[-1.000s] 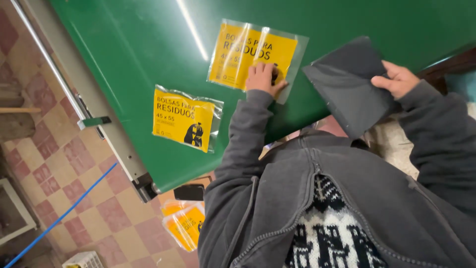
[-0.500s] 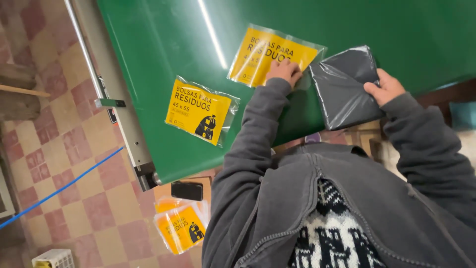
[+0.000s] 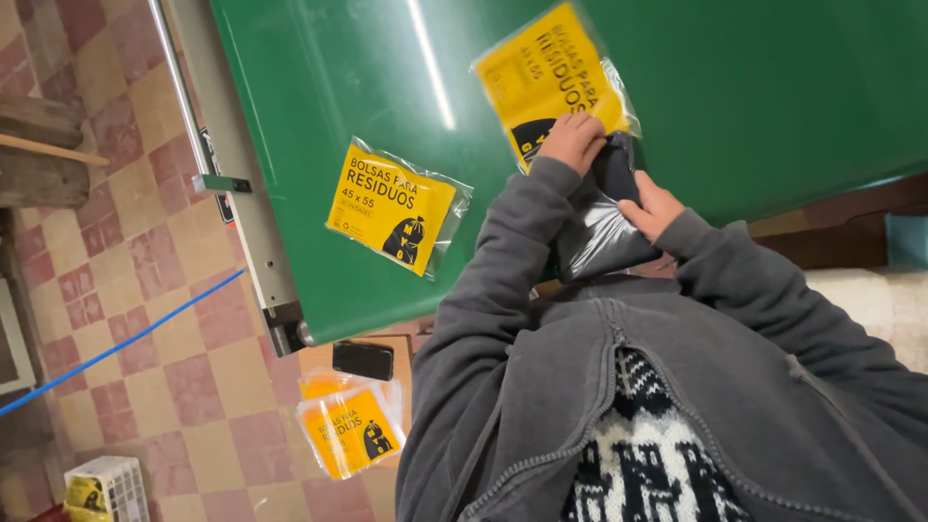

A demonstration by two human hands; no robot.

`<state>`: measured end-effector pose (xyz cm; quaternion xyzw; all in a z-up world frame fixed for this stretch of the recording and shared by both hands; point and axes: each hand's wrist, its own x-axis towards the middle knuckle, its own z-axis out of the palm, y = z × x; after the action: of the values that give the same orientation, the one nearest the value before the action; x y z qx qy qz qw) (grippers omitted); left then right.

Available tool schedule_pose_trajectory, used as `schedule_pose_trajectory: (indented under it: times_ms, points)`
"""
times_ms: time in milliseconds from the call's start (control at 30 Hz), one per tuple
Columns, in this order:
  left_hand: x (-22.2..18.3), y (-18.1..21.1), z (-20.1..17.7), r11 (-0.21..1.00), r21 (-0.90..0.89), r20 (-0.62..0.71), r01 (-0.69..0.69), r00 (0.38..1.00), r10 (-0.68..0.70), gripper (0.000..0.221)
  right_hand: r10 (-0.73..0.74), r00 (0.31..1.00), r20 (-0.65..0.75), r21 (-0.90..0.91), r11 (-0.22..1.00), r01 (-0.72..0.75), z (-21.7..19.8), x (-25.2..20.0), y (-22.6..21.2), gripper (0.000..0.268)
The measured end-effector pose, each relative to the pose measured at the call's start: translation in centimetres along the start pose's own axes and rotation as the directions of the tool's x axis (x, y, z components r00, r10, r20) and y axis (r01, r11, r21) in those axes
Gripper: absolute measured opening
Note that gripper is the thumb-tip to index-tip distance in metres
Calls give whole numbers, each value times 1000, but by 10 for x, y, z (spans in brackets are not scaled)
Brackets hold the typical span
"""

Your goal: Folding black plastic garbage bags and inserting them into printed yellow packaging sleeves, then sealing them.

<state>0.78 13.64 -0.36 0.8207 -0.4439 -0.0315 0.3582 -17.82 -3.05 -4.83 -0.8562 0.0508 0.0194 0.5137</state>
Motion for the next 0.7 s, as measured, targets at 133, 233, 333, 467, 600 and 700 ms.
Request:
schedule_pose_trajectory:
  times_ms: [133, 233, 333, 467, 600, 700]
  points:
    - [-14, 35, -36, 994, 3, -96, -107, 990, 107, 14, 209, 975, 78, -74, 976, -203, -12, 13, -23, 62]
    - [-37, 65, -77, 987, 129, -167, -91, 980, 112, 22, 90, 996, -13, 131, 987, -87, -20, 29, -27, 56]
    - [-69, 54, -85, 948, 168, -211, 271, 949, -234, 32, 172, 977, -128, 41, 985, -168, -42, 51, -49, 43]
    - [-97, -1, -43, 787, 24, -227, 616, 770, -596, 34, 333, 943, -25, 167, 931, -324, -55, 84, -69, 28]
    - [-105, -28, -22, 748, -193, -213, 635, 717, -664, 29, 187, 982, -24, -61, 980, -189, -49, 96, -53, 19]
    - [-106, -24, -24, 750, -276, -206, 601, 725, -657, 22, 205, 978, 48, -87, 976, -201, -59, 83, -42, 21]
